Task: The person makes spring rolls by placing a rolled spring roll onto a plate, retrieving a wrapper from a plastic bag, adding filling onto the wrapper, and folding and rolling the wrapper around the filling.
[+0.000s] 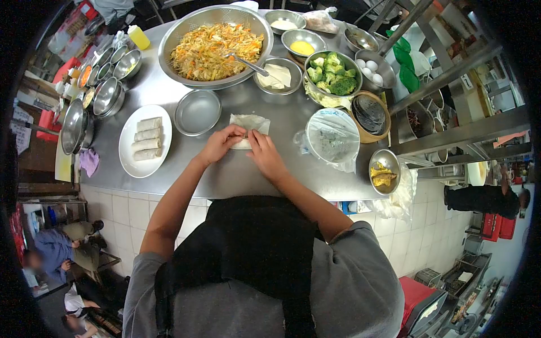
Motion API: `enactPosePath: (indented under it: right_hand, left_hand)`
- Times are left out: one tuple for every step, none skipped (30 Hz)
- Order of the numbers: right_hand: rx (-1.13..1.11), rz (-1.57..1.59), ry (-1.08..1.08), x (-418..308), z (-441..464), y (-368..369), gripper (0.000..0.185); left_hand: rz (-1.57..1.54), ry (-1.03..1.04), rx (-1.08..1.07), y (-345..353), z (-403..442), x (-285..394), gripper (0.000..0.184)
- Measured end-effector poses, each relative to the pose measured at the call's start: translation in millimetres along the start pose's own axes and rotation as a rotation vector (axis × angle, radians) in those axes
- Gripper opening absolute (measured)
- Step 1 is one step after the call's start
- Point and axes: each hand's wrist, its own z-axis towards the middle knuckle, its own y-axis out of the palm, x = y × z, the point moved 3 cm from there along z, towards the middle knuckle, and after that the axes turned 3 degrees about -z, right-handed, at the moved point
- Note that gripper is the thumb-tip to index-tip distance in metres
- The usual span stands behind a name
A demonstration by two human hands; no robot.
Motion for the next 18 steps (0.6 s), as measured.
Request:
enactPosePath:
  right_hand:
    - [-0.02,-0.002,0.027,-0.2,2.9,0.5,0.07]
    - [-0.026,0.0,0.021,-0.9,5.8,0.1,0.067]
    - [-0.032,0.002,0.017,-2.2,9.4,-2.4,0.064]
    - [-0.038,0.003,0.012,-2.6,12.1,-4.1,0.061]
    - [-0.043,0.0,0.0,-2.1,14.0,-4.7,0.056]
    - [-0.048,-0.003,-0.012,-1.5,15.5,-4.5,0.052]
    - [-0.053,-0.006,-0.023,-1.1,16.7,-4.4,0.048]
    - [-0.051,-0.003,-0.025,-0.8,17.3,-4.2,0.046]
    - [-0.049,-0.001,-0.026,-0.6,17.9,-3.4,0.044]
    - [-0.048,0.002,-0.027,-0.2,18.2,-2.8,0.042]
    - [-0.055,0.007,-0.028,0.7,18.0,-2.4,0.042]
    - [-0.064,0.012,-0.028,1.4,17.8,-2.6,0.042]
    - [-0.074,0.017,-0.029,1.7,17.4,-2.4,0.041]
    - [-0.077,0.026,-0.027,1.7,17.3,-2.0,0.04]
    - [-0.079,0.034,-0.024,2.2,18.0,-2.0,0.039]
    - [-0.08,0.041,-0.022,3.0,19.2,-2.3,0.037]
    - [-0.087,0.056,-0.018,4.0,19.9,-2.8,0.036]
    - [-0.095,0.07,-0.014,4.7,20.3,-3.3,0.035]
  left_hand:
    - [-0.066,-0.05,0.013,0.8,0.2,-2.6,0.022]
    - [-0.058,-0.032,0.033,1.3,-0.5,-3.0,0.023]
    - [-0.05,-0.013,0.052,2.6,-2.3,-2.9,0.025]
    - [-0.042,0.005,0.07,3.9,-4.5,-3.0,0.027]
    - [-0.016,0.052,0.131,4.4,-6.8,-2.2,0.024]
    - [0.011,0.099,0.192,5.7,-9.7,-1.3,0.022]
    - [0.037,0.146,0.253,7.1,-12.3,-0.1,0.019]
    - [0.122,0.187,0.32,8.3,-14.7,0.8,0.016]
    - [0.207,0.228,0.388,9.6,-17.1,3.0,0.014]
    - [0.291,0.268,0.455,11.1,-19.9,5.1,0.012]
    - [0.426,0.295,0.474,13.8,-22.7,6.9,0.011]
    - [0.56,0.321,0.492,15.1,-26.1,17.5,0.01]
    - [0.694,0.345,0.509,17.3,-30.0,24.3,0.008]
    - [0.705,0.352,0.513,20.9,-33.2,20.5,0.01]
    - [0.716,0.36,0.517,24.6,-35.0,17.8,0.013]
    - [0.728,0.369,0.521,27.1,-36.3,15.2,0.015]
    - [0.749,0.386,0.521,29.1,-38.6,12.7,0.016]
    - [0.77,0.402,0.52,29.9,-41.3,14.7,0.016]
